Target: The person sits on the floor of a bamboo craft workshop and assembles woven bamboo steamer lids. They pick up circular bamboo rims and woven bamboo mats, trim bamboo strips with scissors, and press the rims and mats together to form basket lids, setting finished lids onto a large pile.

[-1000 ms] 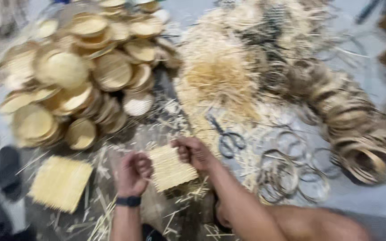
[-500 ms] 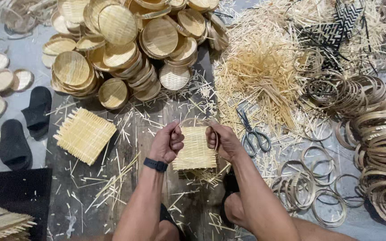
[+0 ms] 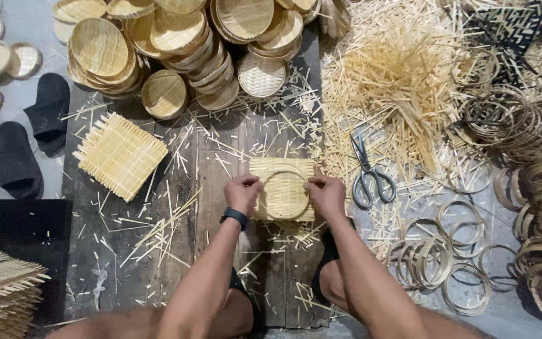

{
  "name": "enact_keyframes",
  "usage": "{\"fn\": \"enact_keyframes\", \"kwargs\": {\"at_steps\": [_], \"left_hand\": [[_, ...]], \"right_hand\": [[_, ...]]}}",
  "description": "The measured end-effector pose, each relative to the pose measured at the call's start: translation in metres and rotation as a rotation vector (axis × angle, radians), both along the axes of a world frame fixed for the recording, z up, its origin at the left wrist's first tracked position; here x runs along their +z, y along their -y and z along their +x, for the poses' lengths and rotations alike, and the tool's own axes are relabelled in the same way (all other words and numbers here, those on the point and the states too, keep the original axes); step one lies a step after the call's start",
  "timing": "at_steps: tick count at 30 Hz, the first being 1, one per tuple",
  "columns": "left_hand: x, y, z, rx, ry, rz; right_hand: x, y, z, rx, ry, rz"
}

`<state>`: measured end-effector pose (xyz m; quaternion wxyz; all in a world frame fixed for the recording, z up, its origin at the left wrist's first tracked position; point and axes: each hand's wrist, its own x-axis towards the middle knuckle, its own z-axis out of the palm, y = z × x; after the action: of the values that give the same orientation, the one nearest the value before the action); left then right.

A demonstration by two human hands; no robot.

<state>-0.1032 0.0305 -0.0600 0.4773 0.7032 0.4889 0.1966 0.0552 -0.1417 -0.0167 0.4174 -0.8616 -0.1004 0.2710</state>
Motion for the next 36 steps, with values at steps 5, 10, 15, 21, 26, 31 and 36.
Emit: {"fn": "enact_keyframes", "kwargs": {"at_steps": [5, 10, 15, 21, 26, 31, 36], "left_hand": [[-0.018, 0.006, -0.006, -0.069, -0.151, 0.159], [-0.007, 0.004, -0.001, -0.013, -0.241, -0.034], [0.001, 0.006, 0.004, 0.006, -0.229, -0.012], [0.000, 0.002, 0.005, -0.018, -0.244, 0.032], [0.004, -0.004, 0.007, -0.020, -0.257, -0.056], [0.011, -0.003, 0.008, 0.022, -0.253, -0.097], [0.007, 0.002, 0.002, -0.004, -0.138, -0.081]], "right_hand": [[-0.015, -0.001, -0.017, 0.040, 0.274, -0.059], [-0.011, -0.002, -0.015, 0.029, 0.230, -0.124], [-0.010, -0.005, -0.011, 0.035, 0.169, -0.165], [-0.014, -0.010, -0.012, 0.033, 0.222, -0.182], [-0.011, -0.009, -0.009, 0.035, 0.211, -0.192], [-0.004, -0.010, -0.003, 0.058, 0.169, -0.197], [-0.012, -0.005, 0.006, 0.094, 0.118, -0.155]]}}
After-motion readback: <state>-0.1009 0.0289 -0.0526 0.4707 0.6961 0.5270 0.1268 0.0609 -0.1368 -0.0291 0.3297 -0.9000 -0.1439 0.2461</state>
